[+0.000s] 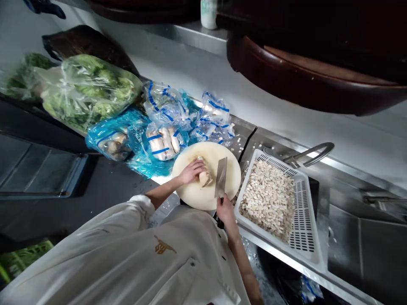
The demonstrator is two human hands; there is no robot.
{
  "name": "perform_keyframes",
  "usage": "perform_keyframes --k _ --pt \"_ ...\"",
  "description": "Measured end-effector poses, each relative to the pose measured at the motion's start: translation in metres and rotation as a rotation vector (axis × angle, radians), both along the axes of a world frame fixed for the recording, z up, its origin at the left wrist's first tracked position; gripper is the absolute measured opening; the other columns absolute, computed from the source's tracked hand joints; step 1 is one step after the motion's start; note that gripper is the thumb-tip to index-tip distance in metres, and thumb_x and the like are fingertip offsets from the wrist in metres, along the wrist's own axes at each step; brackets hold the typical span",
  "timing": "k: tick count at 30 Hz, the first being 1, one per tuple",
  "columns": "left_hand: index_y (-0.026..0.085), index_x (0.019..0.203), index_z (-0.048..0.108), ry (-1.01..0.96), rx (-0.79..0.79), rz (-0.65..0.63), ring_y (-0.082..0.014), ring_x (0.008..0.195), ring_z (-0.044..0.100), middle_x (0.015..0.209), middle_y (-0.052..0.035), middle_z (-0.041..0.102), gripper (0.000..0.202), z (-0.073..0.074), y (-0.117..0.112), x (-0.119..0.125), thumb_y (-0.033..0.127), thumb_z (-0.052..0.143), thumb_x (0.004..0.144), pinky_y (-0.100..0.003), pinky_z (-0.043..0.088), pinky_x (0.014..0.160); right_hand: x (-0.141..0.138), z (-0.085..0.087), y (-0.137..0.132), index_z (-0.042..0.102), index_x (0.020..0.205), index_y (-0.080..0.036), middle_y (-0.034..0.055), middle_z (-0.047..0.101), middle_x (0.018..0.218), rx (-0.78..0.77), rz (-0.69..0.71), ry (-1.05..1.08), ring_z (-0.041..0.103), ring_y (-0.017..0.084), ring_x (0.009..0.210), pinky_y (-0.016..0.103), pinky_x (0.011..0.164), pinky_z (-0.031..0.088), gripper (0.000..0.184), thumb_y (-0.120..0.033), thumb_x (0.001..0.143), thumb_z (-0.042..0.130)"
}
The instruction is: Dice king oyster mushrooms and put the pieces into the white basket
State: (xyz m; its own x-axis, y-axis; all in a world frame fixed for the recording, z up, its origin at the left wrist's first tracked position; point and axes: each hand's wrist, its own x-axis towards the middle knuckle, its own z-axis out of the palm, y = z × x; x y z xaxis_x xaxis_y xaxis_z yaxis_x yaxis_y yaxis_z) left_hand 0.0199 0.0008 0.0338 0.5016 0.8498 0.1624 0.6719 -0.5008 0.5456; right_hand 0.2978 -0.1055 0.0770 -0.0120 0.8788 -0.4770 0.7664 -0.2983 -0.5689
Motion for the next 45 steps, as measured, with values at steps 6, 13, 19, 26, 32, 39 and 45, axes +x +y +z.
perform_keyframes --k 6,13,19,26,32,39,45 --pt "0.038 0.14 0.069 -0.027 -0.077 -0.082 -0.0281 0.149 0.049 0.148 -0.0033 0.063 0.054 0.014 -0.014 0.004 0.028 0.069 0.087 -0.049 0.033 0.133 0.014 0.016 -0.03 0.063 0.109 -0.02 0.0118 0.076 0.105 0.009 0.213 -0.122 0.071 0.023 0.096 0.028 0.079 0.044 0.026 -0.035 0.108 0.041" --pt "0.028 0.143 0.065 -0.07 0.094 -0.203 -0.0295 0.142 0.055 0.149 -0.0107 0.063 0.044 0.018 -0.016 -0.03 0.037 0.063 0.099 -0.052 0.045 0.123 0.003 0.033 -0.021 0.064 0.103 -0.022 0.0072 0.076 0.098 -0.002 0.322 -0.092 0.069 0.021 0.09 0.026 0.075 0.039 0.034 -0.044 0.113 0.039" --pt "0.022 0.14 0.065 -0.178 0.098 -0.265 -0.0302 0.137 0.059 0.142 -0.0158 0.066 0.053 0.006 -0.021 -0.022 0.057 0.064 0.1 -0.051 0.047 0.119 -0.016 0.042 -0.003 0.063 0.099 -0.023 0.0063 0.075 0.09 0.051 0.306 -0.182 0.068 0.02 0.084 0.027 0.072 0.035 0.042 -0.048 0.115 0.034" --pt "0.022 0.13 0.069 -0.168 0.088 -0.262 -0.0333 0.131 0.059 0.138 -0.0149 0.068 0.06 -0.011 -0.002 -0.014 0.069 0.069 0.093 -0.051 0.042 0.114 -0.025 0.101 -0.018 0.064 0.103 -0.022 0.0068 0.076 0.09 0.022 0.264 -0.28 0.069 0.02 0.083 0.027 0.07 0.034 0.04 -0.045 0.116 0.033" --pt "0.022 0.132 0.068 -0.216 0.085 -0.304 -0.0323 0.13 0.059 0.139 -0.0147 0.067 0.06 -0.019 0.001 -0.017 0.067 0.07 0.093 -0.05 0.04 0.115 -0.042 0.108 -0.022 0.065 0.106 -0.023 0.0063 0.077 0.089 0.006 0.281 -0.348 0.07 0.02 0.08 0.028 0.068 0.034 0.04 -0.045 0.116 0.033" --pt "0.023 0.133 0.07 -0.228 0.055 -0.29 -0.0339 0.134 0.057 0.141 -0.0147 0.065 0.059 -0.017 0.002 -0.014 0.067 0.067 0.094 -0.053 0.041 0.117 -0.068 0.049 0.016 0.069 0.118 -0.019 0.0107 0.08 0.107 -0.029 0.213 -0.378 0.074 0.021 0.096 0.026 0.077 0.044 0.048 -0.038 0.117 0.025" --pt "0.023 0.135 0.067 -0.258 0.029 -0.296 -0.033 0.137 0.055 0.144 -0.0144 0.063 0.056 -0.014 -0.005 -0.018 0.064 0.064 0.097 -0.054 0.041 0.119 -0.079 0.042 0.022 0.068 0.126 -0.019 0.0125 0.08 0.11 0.022 0.23 -0.397 0.075 0.023 0.099 0.028 0.084 0.048 0.055 -0.044 0.117 0.02"
